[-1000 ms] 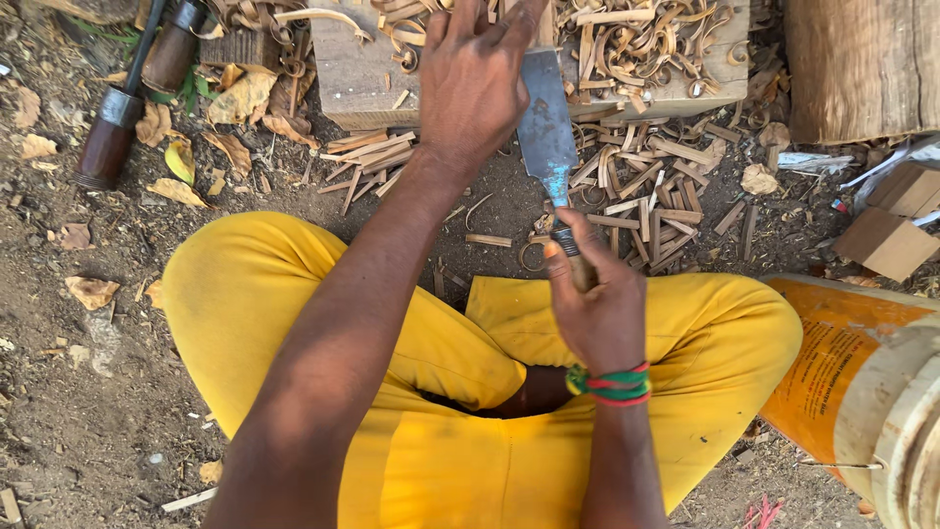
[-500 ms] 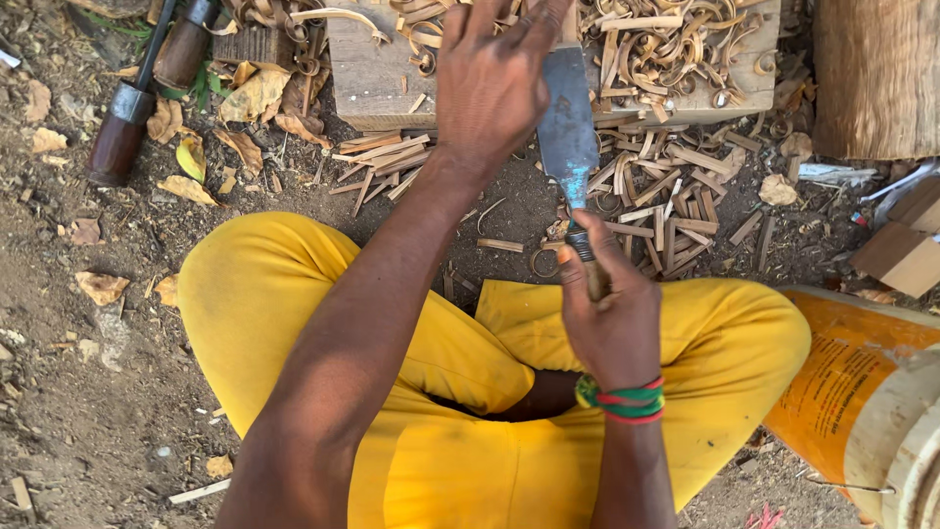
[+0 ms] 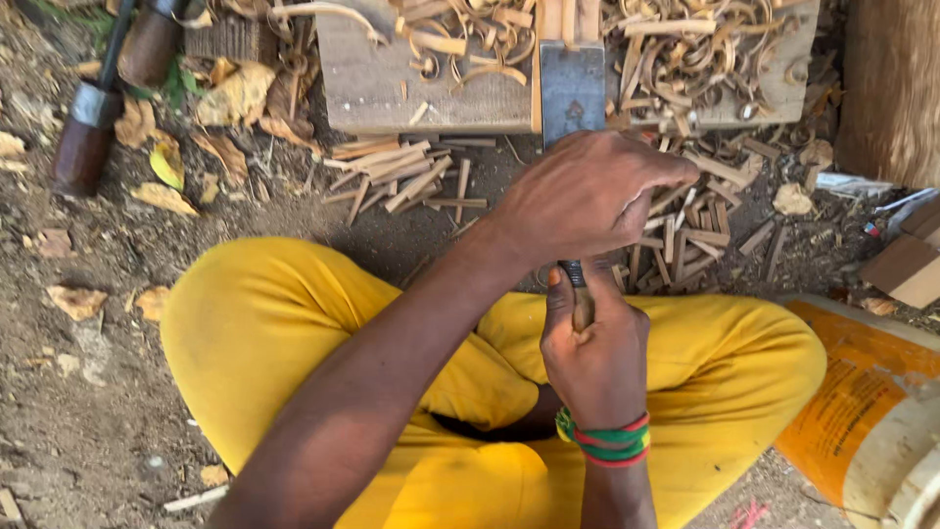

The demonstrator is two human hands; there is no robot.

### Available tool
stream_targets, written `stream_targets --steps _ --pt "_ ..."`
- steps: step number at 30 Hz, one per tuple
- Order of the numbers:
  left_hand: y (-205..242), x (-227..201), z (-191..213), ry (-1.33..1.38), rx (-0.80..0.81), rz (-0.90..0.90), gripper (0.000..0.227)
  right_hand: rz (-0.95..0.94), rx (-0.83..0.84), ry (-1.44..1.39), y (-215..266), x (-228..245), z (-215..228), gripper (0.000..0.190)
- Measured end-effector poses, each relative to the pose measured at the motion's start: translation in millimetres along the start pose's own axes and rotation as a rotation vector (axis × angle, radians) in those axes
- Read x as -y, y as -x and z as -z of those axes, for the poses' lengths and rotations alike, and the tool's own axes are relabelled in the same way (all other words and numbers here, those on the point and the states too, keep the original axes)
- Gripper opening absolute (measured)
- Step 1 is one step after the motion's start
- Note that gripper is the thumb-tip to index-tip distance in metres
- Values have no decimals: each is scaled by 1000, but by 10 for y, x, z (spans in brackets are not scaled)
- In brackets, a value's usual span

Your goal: The person uses a chisel to carve and shape a small wooden block held in a wooden jig. They repeatedly strike or push the tool against the wood to remove shavings and clear the debris by hand.

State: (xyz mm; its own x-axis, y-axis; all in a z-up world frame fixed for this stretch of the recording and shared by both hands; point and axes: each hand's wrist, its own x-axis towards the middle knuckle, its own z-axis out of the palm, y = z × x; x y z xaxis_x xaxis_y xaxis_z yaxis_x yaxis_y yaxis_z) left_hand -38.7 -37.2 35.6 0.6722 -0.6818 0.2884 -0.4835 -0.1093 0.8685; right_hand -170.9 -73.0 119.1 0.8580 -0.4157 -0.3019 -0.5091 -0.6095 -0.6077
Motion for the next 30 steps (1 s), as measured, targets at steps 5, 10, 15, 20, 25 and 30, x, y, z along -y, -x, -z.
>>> stream_targets --steps 5,10,15,20,25,30 --pt "-141 201 -27 -24 -129 -64 47 406 -80 51 -155 106 0 28" --pt "-294 359 4 -136 -75 23 49 148 12 0 -228 -21 -74 19" --pt "-252 262 92 -94 -226 -145 53 495 -76 -86 -242 -64 -122 21" --pt "-37 241 382 -171 -524 -188 37 139 5 -241 -141 -77 -32 41" --pt "39 303 1025 -548 -384 396 16 -39 61 -433 41 -170 181 54" --pt "-53 362 861 -659 -376 175 46 73 81 -204 182 -287 324 61"
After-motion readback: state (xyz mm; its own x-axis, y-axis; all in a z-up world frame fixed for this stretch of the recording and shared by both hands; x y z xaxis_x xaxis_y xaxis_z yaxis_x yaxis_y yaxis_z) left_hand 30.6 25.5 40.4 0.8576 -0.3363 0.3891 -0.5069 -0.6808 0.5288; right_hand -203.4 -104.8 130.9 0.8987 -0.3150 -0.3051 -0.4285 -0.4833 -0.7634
